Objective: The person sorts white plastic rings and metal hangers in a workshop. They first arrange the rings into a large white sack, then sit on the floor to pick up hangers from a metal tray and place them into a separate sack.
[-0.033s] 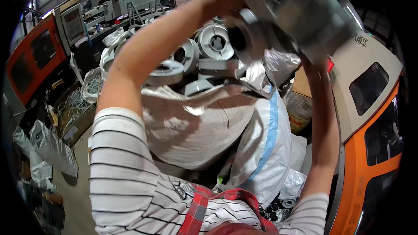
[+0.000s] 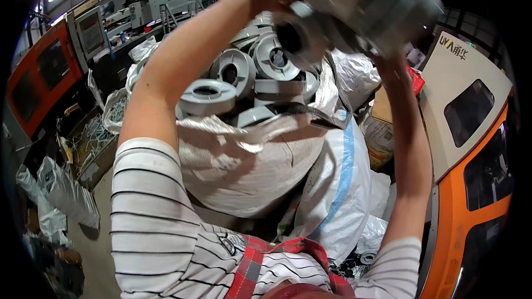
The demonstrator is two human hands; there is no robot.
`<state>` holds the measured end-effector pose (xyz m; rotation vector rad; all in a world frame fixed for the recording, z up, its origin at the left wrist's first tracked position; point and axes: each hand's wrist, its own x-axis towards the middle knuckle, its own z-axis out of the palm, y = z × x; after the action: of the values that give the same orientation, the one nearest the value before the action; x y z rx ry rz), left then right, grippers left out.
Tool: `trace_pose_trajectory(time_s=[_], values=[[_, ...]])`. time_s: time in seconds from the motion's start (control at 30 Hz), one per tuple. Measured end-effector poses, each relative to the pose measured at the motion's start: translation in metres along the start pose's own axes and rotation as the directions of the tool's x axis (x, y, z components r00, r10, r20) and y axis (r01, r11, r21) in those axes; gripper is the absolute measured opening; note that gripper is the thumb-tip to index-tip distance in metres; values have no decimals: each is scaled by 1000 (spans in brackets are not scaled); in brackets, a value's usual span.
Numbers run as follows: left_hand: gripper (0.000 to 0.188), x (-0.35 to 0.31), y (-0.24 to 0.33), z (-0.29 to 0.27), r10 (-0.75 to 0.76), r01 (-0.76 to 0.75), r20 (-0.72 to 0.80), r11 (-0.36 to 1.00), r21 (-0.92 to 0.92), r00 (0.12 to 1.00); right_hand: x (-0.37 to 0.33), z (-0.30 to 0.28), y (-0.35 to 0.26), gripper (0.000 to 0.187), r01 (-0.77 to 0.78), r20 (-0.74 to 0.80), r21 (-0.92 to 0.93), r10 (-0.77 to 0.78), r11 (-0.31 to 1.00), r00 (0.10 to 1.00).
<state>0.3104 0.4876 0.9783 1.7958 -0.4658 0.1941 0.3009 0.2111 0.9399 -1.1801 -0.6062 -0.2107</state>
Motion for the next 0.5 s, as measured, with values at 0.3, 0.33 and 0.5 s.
trace_pose_trajectory(time_s=[0.3,0.33,0.5], values=[[24,-15,-121,-254,-319,506,-548,831,231,773,175,164,221,31,128,128,-992,117,11,985],[24,-15,-119,-231,-285,493,-559,830,263,778,197,138,243,30,-37,-12,-982,136,185,991],[43,-69,-157,-244,-129,459,-689,828,321,713,208,127,249,32,38,93,-975,244,220,965]])
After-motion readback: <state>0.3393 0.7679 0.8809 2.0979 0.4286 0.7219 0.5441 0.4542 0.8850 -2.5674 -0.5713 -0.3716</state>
